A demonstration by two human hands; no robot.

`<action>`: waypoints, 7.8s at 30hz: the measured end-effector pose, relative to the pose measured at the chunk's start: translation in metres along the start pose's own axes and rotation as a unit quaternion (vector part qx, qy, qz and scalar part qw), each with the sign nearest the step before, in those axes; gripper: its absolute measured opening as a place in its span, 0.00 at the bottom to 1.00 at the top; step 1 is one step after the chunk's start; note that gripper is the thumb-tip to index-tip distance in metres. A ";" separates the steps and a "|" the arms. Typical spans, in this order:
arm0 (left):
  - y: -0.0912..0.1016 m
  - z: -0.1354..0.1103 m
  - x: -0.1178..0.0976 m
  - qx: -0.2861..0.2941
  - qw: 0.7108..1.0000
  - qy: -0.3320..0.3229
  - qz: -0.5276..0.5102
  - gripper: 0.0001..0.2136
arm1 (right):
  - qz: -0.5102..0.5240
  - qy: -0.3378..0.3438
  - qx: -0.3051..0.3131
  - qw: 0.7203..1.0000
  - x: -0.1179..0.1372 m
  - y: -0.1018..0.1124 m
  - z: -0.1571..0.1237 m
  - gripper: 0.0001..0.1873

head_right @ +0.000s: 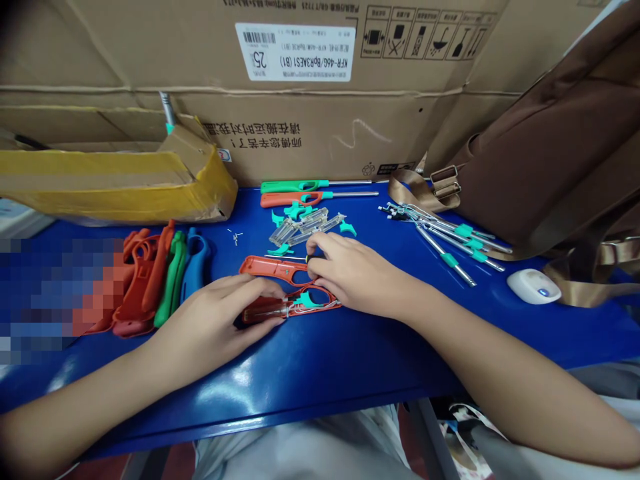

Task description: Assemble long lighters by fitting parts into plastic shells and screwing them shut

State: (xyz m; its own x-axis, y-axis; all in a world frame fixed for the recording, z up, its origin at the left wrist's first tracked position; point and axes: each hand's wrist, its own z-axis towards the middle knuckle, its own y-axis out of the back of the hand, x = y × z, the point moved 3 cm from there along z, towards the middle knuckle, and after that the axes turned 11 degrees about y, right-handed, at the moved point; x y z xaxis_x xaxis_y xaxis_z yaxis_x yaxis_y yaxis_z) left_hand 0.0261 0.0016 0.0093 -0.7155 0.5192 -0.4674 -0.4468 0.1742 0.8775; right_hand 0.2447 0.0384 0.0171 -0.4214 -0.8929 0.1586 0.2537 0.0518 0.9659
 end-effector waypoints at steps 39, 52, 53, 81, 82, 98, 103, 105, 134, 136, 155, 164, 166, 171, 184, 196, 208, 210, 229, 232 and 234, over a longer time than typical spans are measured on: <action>0.007 0.009 0.004 0.034 0.999 -0.017 0.030 0.11 | 0.090 -0.033 0.071 0.993 0.011 0.005 -0.001 0.18; 0.008 0.007 0.002 0.035 0.999 -0.002 0.038 0.08 | 0.109 -0.054 0.078 0.990 0.017 0.005 0.000 0.15; 0.008 0.006 0.002 0.033 0.998 -0.002 0.045 0.08 | 0.111 -0.059 0.078 0.989 0.018 0.004 0.001 0.14; 0.004 0.004 -0.002 -0.020 0.995 -0.062 0.077 0.12 | 0.039 0.005 0.050 0.998 0.021 -0.002 0.006 0.18; 0.005 0.004 -0.002 -0.023 0.995 -0.061 0.077 0.12 | 0.038 0.000 0.047 0.998 0.021 -0.001 0.006 0.18; 0.014 0.005 0.003 -0.051 0.994 -0.042 0.092 0.10 | 0.035 -0.026 0.079 0.996 0.007 0.019 -0.005 0.15; 0.012 0.007 0.002 0.051 0.988 0.088 -0.116 0.16 | 0.006 -0.026 0.048 0.999 0.007 0.020 -0.006 0.17; 0.006 0.008 0.003 0.123 0.939 0.183 -0.265 0.20 | -0.008 -0.011 0.028 1.000 0.009 0.020 -0.006 0.23; 0.008 0.010 0.006 0.051 0.996 -0.066 -0.008 0.14 | 0.062 0.042 0.071 0.995 0.022 0.006 0.001 0.19; 0.010 0.012 0.011 0.051 0.997 -0.065 -0.004 0.14 | 0.046 0.032 0.072 0.996 0.021 0.010 0.000 0.19; 0.012 0.010 0.007 0.041 0.996 -0.042 0.064 0.15 | 0.015 -0.029 0.134 0.990 0.019 0.013 0.001 0.19; 0.025 0.011 0.012 -0.030 0.994 -0.010 0.107 0.14 | -0.038 -0.122 0.113 0.985 -0.009 0.033 -0.017 0.09; 0.028 0.010 0.011 -0.040 0.994 0.000 0.104 0.14 | -0.055 -0.145 0.106 0.982 -0.018 0.037 -0.023 0.10; 0.031 0.008 0.011 -0.055 0.996 0.031 0.069 0.13 | -0.103 -0.141 0.063 0.983 -0.031 0.047 -0.031 0.09; 0.020 0.007 0.004 -0.018 0.999 0.028 0.014 0.13 | 0.042 -0.071 0.089 0.993 -0.008 0.031 -0.013 0.13; 0.013 0.009 0.004 0.056 0.959 0.176 -0.215 0.16 | 0.096 -0.036 0.059 0.993 0.005 0.028 -0.005 0.16; -0.001 0.008 0.008 0.212 0.757 0.368 -0.497 0.20 | 0.012 0.039 0.009 0.999 0.007 0.024 -0.005 0.14; 0.000 0.008 0.008 0.217 0.733 0.376 -0.524 0.19 | -0.004 0.060 -0.023 0.998 0.009 0.024 -0.005 0.14; 0.012 0.005 0.007 -0.001 0.963 0.146 -0.225 0.12 | -0.084 0.104 -0.066 0.989 0.011 0.019 -0.006 0.11; 0.016 0.001 0.002 -0.095 0.985 0.034 -0.137 0.08 | -0.101 0.112 -0.088 0.985 0.011 0.019 -0.007 0.10; 0.016 -0.001 0.001 -0.137 0.986 -0.016 -0.096 0.07 | -0.109 0.114 -0.088 0.984 0.012 0.018 -0.008 0.10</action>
State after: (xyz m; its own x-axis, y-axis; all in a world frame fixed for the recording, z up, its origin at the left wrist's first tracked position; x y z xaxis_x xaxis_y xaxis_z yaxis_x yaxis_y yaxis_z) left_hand 0.0178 0.0045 0.0229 -0.5885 0.5251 -0.6148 -0.7035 0.0421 0.7094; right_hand 0.2510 0.0247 0.0353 -0.2815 -0.9522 -0.1184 0.3333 -0.2128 0.9185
